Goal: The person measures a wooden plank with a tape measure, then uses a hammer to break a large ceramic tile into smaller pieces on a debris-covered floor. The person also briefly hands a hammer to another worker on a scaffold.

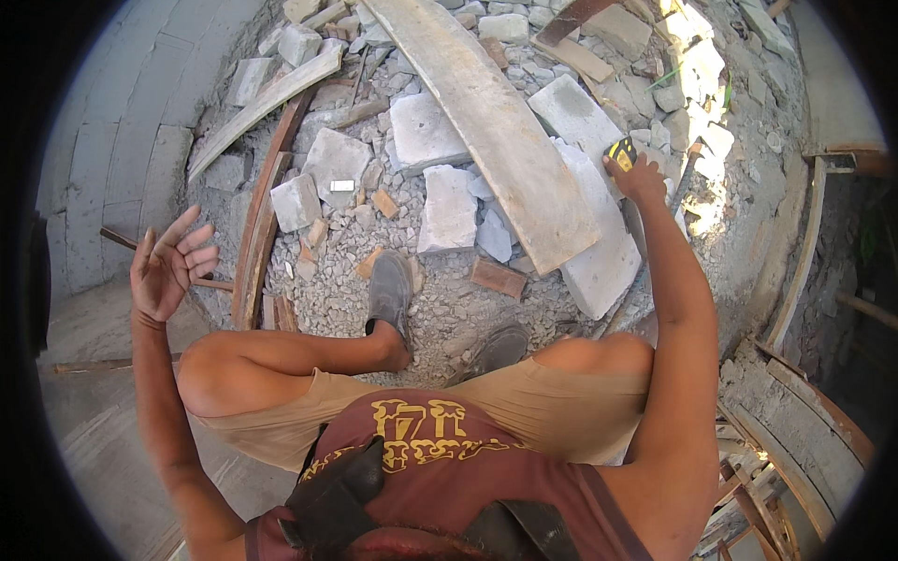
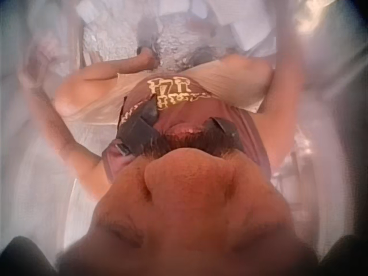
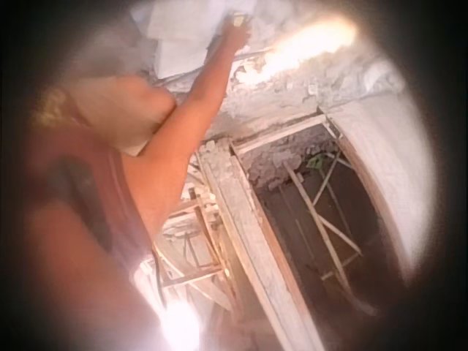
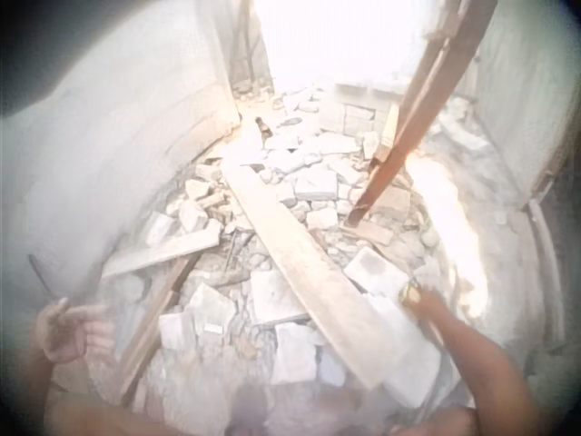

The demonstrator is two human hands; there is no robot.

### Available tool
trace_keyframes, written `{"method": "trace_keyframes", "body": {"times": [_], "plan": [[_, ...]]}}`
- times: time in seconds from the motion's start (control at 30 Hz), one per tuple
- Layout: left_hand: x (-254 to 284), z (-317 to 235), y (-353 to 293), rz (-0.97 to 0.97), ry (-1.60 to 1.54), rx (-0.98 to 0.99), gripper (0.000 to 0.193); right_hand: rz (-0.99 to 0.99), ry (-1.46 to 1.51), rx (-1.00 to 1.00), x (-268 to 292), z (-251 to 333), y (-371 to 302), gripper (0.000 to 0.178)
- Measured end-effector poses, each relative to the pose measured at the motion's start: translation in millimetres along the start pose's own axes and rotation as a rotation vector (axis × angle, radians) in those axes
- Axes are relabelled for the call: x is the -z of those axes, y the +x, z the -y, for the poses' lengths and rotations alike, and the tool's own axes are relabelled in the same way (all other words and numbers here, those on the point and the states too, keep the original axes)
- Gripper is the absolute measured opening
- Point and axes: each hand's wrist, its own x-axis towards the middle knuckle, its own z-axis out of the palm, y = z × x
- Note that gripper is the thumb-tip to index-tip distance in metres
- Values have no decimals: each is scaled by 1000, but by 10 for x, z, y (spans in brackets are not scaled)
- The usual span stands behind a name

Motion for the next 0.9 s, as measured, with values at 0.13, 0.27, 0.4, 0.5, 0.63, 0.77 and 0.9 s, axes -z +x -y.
{"method": "trace_keyframes", "body": {"times": [0.13, 0.27, 0.4, 0.5, 0.63, 0.77, 0.9], "plan": [[-174, 33, 1361, -102, 581, 135, 72, -34, 249, 121, 125, -119, -408, 97], [-729, 749, 3048, 53, 833, 222, 77, 312, 512, 206, 301, -94, -1032, 90], [-1873, 1799, 4025, -467, 0, 57, 56, 385, 306, 268, 432, 62, -1354, 112], [-2574, 2367, 4051, -637, -455, 100, 48, 326, 198, 246, 420, 153, -1393, 120], [-2618, 2642, 3878, -479, -398, 163, 61, 301, 254, 149, 233, 137, -1435, 127], [-2510, 2614, 3993, -406, -498, 308, 60, 289, 267, 147, 30, 34, -1517, 127], [-2469, 2637, 4109, -300, -599, 353, 58, 284, 338, 89, -50, 15, -1492, 125]]}}
